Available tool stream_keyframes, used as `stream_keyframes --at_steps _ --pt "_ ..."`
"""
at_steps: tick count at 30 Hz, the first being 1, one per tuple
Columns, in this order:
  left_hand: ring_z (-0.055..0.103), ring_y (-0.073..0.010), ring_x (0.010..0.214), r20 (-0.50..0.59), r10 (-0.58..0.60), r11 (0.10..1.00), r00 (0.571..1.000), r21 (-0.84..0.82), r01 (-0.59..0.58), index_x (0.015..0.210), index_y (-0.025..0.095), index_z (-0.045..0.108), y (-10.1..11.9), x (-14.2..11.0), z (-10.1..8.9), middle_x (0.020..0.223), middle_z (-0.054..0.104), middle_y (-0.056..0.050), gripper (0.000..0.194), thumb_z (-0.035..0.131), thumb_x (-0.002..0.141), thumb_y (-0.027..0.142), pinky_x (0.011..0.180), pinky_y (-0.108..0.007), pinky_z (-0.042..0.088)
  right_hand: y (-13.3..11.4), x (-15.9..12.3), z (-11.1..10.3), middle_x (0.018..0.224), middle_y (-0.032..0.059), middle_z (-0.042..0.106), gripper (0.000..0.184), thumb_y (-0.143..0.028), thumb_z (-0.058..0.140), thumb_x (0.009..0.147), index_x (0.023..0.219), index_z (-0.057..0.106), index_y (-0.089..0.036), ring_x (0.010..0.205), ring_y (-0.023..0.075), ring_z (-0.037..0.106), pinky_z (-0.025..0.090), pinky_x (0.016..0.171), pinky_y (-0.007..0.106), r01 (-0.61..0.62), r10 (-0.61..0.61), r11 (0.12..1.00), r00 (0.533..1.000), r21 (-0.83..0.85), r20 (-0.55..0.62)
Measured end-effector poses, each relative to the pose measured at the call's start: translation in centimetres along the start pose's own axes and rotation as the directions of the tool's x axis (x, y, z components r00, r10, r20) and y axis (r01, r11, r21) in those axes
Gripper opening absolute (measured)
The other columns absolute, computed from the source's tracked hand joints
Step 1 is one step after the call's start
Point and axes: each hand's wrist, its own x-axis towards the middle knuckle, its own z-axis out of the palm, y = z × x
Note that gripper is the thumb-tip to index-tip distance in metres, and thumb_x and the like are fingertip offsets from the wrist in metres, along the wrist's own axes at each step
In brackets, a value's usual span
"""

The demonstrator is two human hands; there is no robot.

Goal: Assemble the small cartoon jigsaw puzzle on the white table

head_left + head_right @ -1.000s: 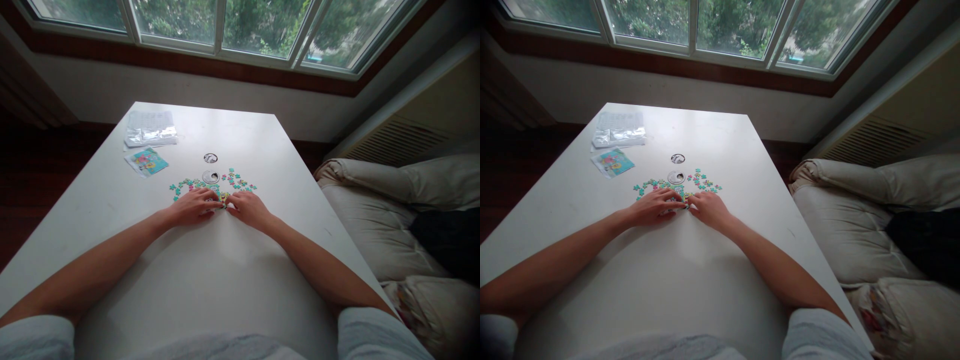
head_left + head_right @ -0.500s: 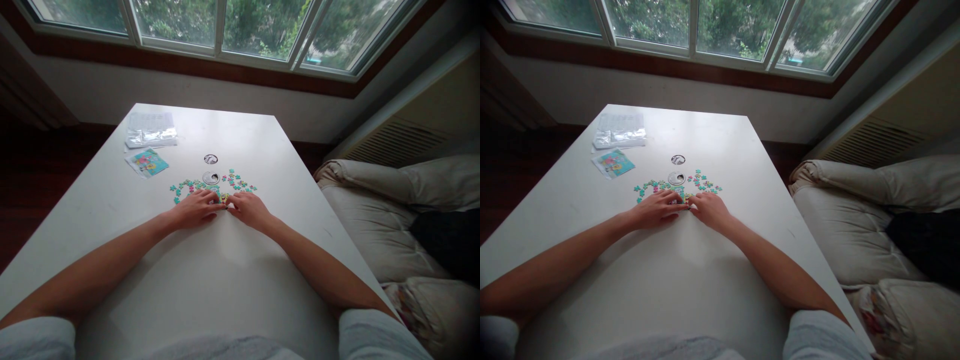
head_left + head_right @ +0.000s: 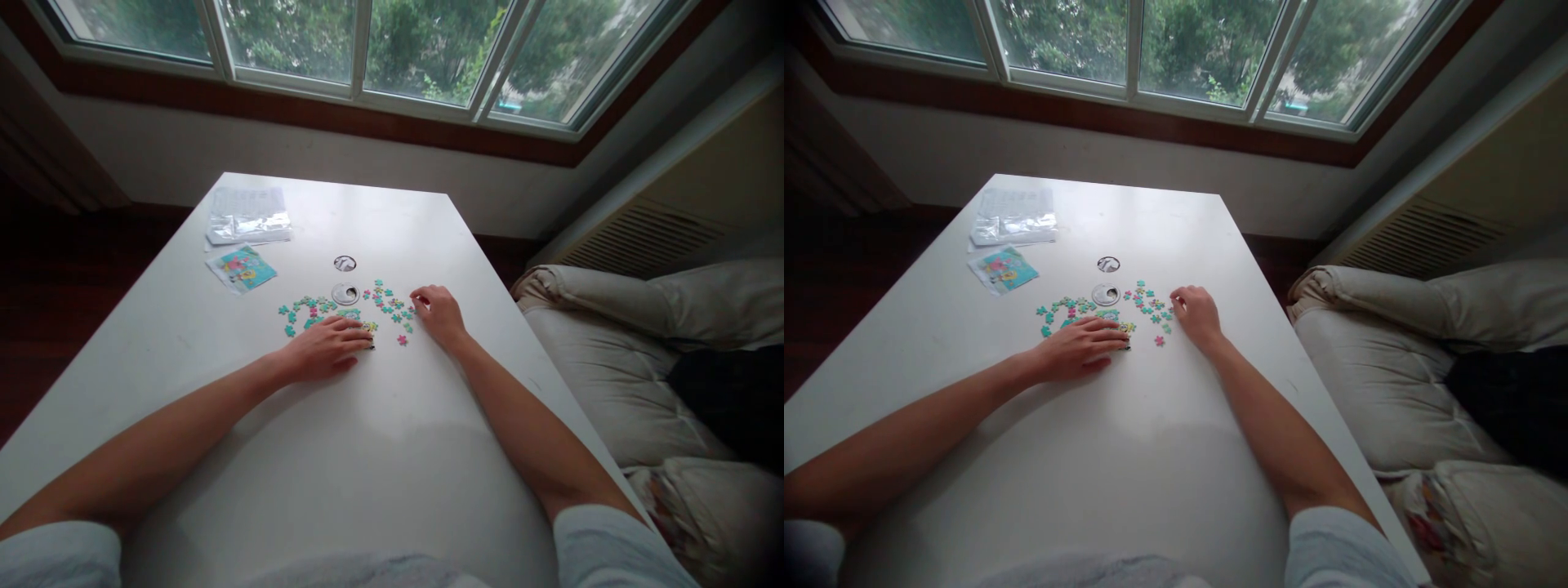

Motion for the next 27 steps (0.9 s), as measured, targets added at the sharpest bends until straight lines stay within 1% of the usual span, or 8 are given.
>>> stream_keyframes --at_steps 2,6,10,14,22,25,27 --pt "0.051 -0.0256 0.136 0.004 0.005 1.0 1.0 -0.007 -0.005 0.141 0.026 0.057 0.31 0.07 -0.12 0.145 0.061 -0.005 0.043 0.055 0.098 0.026 0.116 -0.043 0.038 0.44 0.04 0.26 0.096 0.0087 0.068 0.022 -0.021 0.056 0.095 0.108 0.074 -0.02 0.096 0.0248 0.056 0.042 0.093 0.038 0.013 -0.014 1.0 1.0 0.012 0.025" --pt "0.052 -0.025 0.135 0.011 0.017 1.0 1.0 -0.015 -0.016 0.144 0.027 0.054 0.7 0.27 -0.25 0.147 0.06 -0.004 0.046 0.055 0.098 0.026 0.117 -0.043 0.038 0.26 0.02 0.76 0.101 0.0095 0.066 0.026 -0.025 0.059 0.095 0.115 0.076 -0.023 0.099 0.0247 0.055 0.043 0.094 0.038 0.044 -0.045 0.999 0.996 0.016 0.079" --pt "0.051 -0.0262 0.136 0.03 0.024 1.0 0.999 -0.013 -0.024 0.143 0.026 0.056 0.75 0.39 -0.34 0.147 0.059 -0.004 0.044 0.055 0.099 0.027 0.117 -0.044 0.037 0.28 0.09 0.98 0.099 0.0087 0.064 0.023 -0.024 0.061 0.094 0.109 0.079 -0.024 0.097 0.0228 0.054 0.042 0.094 0.036 0.072 -0.074 0.997 0.993 0.026 0.088" --pt "0.052 -0.0268 0.135 0.033 0.023 1.0 0.999 -0.019 -0.022 0.142 0.025 0.056 0.78 0.41 -0.33 0.148 0.059 -0.005 0.043 0.055 0.099 0.028 0.116 -0.044 0.038 0.78 0.18 0.96 0.092 0.0062 0.062 0.019 -0.02 0.063 0.089 0.1 0.079 -0.023 0.091 0.0206 0.055 0.042 0.091 0.034 0.068 -0.08 0.992 0.991 0.108 0.106" --pt "0.053 -0.0264 0.134 0.0 0.009 0.999 1.0 -0.039 -0.009 0.14 0.024 0.057 1.07 0.41 -0.19 0.145 0.061 -0.008 0.042 0.056 0.098 0.026 0.115 -0.045 0.041 0.44 0.39 0.51 0.088 0.0049 0.065 0.012 -0.02 0.063 0.081 0.088 0.072 -0.019 0.086 0.0192 0.055 0.044 0.081 0.031 0.022 -0.058 0.969 0.989 0.246 0.139" --pt "0.054 -0.0263 0.134 -0.007 0.008 0.999 1.0 -0.041 -0.009 0.14 0.024 0.057 1.09 0.42 -0.16 0.144 0.061 -0.008 0.043 0.057 0.097 0.026 0.115 -0.045 0.041 0.24 0.3 0.41 0.086 0.0035 0.066 0.011 -0.023 0.062 0.079 0.085 0.07 -0.019 0.085 0.0181 0.057 0.044 0.078 0.029 -0.034 -0.018 0.946 0.987 0.322 0.159" --pt "0.054 -0.0263 0.134 -0.002 0.006 0.999 1.0 -0.039 -0.007 0.14 0.023 0.057 1.07 0.42 -0.11 0.144 0.061 -0.008 0.042 0.056 0.098 0.026 0.116 -0.045 0.041 0.12 0.21 0.45 0.087 0.0031 0.068 0.014 -0.027 0.062 0.079 0.087 0.07 -0.019 0.084 0.0174 0.059 0.045 0.077 0.028 -0.087 0.028 0.921 0.987 0.38 0.16"
